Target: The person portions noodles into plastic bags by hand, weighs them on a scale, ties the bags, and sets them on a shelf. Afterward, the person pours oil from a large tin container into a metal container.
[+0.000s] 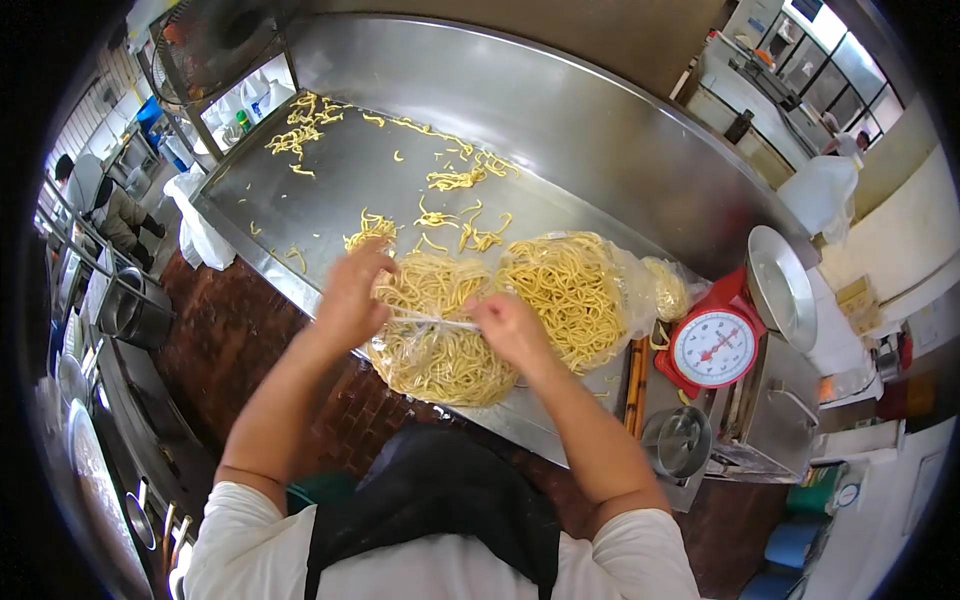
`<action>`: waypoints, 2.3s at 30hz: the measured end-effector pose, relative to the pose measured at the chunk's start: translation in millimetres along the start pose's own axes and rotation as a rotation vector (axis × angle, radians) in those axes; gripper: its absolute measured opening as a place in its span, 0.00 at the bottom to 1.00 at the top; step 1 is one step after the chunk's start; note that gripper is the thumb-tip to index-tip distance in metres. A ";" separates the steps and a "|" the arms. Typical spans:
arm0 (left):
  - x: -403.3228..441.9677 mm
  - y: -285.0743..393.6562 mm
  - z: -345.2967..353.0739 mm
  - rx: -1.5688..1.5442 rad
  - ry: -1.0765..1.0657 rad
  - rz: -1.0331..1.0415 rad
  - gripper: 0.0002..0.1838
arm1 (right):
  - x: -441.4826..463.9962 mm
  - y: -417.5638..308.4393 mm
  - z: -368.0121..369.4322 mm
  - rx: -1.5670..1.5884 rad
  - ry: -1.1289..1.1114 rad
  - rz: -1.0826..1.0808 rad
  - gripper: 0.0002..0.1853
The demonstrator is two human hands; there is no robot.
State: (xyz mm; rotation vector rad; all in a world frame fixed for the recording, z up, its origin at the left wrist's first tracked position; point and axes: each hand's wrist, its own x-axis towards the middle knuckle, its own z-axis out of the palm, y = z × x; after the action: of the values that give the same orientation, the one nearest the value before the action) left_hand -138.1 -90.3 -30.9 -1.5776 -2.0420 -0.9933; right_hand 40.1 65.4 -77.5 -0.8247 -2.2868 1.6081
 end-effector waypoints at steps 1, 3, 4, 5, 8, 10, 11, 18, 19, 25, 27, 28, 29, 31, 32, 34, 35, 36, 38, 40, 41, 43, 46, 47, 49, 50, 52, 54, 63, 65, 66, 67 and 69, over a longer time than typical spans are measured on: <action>-4.6 -10.9 -5.5 0.018 -0.297 -0.040 0.11 | 4.0 16.4 -3.5 -0.074 0.052 -0.006 0.21; -8.2 -15.8 -2.5 -0.076 -0.465 0.041 0.12 | -3.9 -14.9 -9.7 -0.252 -0.012 0.011 0.18; -12.6 -14.9 3.8 -0.409 -0.524 -0.187 0.12 | -11.9 -30.6 -10.8 -0.334 -0.041 0.029 0.17; -15.2 -12.6 13.8 -0.742 -0.567 -0.416 0.12 | -15.8 -39.3 -11.7 -0.272 -0.106 -0.063 0.15; -5.9 23.0 25.4 -1.250 -0.406 -0.720 0.16 | -29.9 -60.2 -10.8 -0.177 -0.113 -0.410 0.10; -5.9 33.7 42.8 -1.213 -0.247 -0.699 0.21 | -22.5 -67.9 -4.9 -0.264 0.140 -0.690 0.07; -11.0 25.9 58.1 -1.125 -0.213 -0.585 0.21 | -19.0 -67.3 -4.8 -0.332 0.271 -0.788 0.06; -21.1 38.7 56.9 -0.696 -0.278 -0.369 0.25 | -28.2 -51.8 11.5 -0.253 0.310 -0.727 0.06; -20.3 44.9 55.7 -0.710 -0.192 -0.395 0.25 | -26.0 -49.4 13.8 -0.296 0.310 -0.627 0.06; -27.5 44.2 53.3 -0.283 -0.107 -0.020 0.19 | 3.6 -43.8 -3.2 -0.066 -0.167 0.195 0.11; -24.5 41.5 50.5 -0.326 -0.111 -0.030 0.16 | 5.0 -36.8 -7.2 0.270 -0.224 0.257 0.11; -24.5 40.0 51.9 -0.331 -0.110 -0.068 0.13 | 4.4 -33.8 -6.6 0.433 -0.265 0.300 0.11; -24.7 38.4 54.3 -0.336 -0.108 -0.107 0.10 | 2.3 -37.6 -5.5 0.454 -0.237 0.286 0.11; -21.8 40.2 57.7 -0.389 -0.144 -0.212 0.05 | -0.3 -49.8 -4.4 0.496 -0.171 0.251 0.11; -19.9 35.3 57.4 -0.413 -0.212 -0.189 0.05 | 0.9 -50.5 -0.7 0.449 -0.173 0.225 0.12; -20.3 29.5 52.5 -0.437 -0.266 -0.170 0.04 | 1.9 -47.1 6.8 0.360 -0.162 0.175 0.14; -19.9 29.0 50.3 -0.436 -0.250 -0.171 0.04 | 0.9 -39.2 9.1 0.211 -0.077 0.086 0.14; -18.7 28.7 47.9 -0.440 -0.234 -0.170 0.04 | 0.8 -24.5 10.5 0.060 0.011 -0.003 0.14; -10.6 13.6 22.8 -0.232 -0.280 -0.144 0.04 | 12.5 17.7 2.6 0.002 0.091 -0.025 0.15; -11.8 5.4 10.3 -0.100 -0.174 0.068 0.04 | 1.7 -17.2 2.8 -0.291 0.038 0.005 0.14; -13.1 4.8 10.7 -0.199 -0.279 -0.034 0.03 | -5.5 -31.7 4.5 -0.432 0.013 0.023 0.13; -14.1 3.7 17.3 -0.394 -0.477 -0.249 0.02 | -16.6 -33.2 1.8 -0.340 -0.031 -0.080 0.14; -7.7 16.6 30.1 -1.420 -0.417 -0.945 0.03 | -32.1 -52.3 5.6 -0.134 -0.012 -0.348 0.07; -7.2 19.7 41.8 -1.319 -0.323 -0.850 0.05 | -32.8 -58.1 7.4 -0.042 0.015 -0.446 0.04; -13.1 20.4 67.6 -1.104 -0.162 -0.657 0.08 | -21.2 -59.2 9.8 -0.212 0.181 -0.665 0.06; -14.6 22.2 63.5 -0.964 -0.212 -0.597 0.10 | -16.4 -59.5 11.2 -0.293 0.276 -0.773 0.08; -14.0 28.0 54.8 -0.683 -0.315 -0.468 0.14 | -13.1 -58.8 16.8 -0.262 0.283 -0.717 0.09; -16.0 33.1 49.5 -0.611 -0.325 -0.461 0.19 | -14.6 -58.2 18.6 -0.281 0.281 -0.681 0.10; -15.4 41.9 36.7 -0.467 -0.246 -0.382 0.29 | -7.2 -47.4 22.9 -0.483 0.250 -0.813 0.06; -13.9 46.9 31.0 -0.359 -0.227 -0.383 0.30 | -8.0 -45.1 20.7 -0.556 0.266 -0.678 0.05; -16.9 46.7 33.2 -0.332 -0.204 -0.301 0.28 | -7.6 -42.2 20.0 -0.583 0.281 -0.607 0.04; -22.0 45.5 38.5 -0.303 -0.180 -0.220 0.26 | -5.9 -39.4 18.7 -0.609 0.297 -0.536 0.04; -29.4 42.6 46.9 -0.290 -0.124 -0.133 0.21 | 4.0 -32.6 13.4 -0.381 0.144 -0.214 0.05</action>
State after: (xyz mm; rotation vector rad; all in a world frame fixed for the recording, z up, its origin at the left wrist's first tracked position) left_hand -83.1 -71.3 -69.6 -1.6997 -2.1895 -1.3215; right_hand 20.1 49.1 -53.1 -0.7147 -2.5111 1.0057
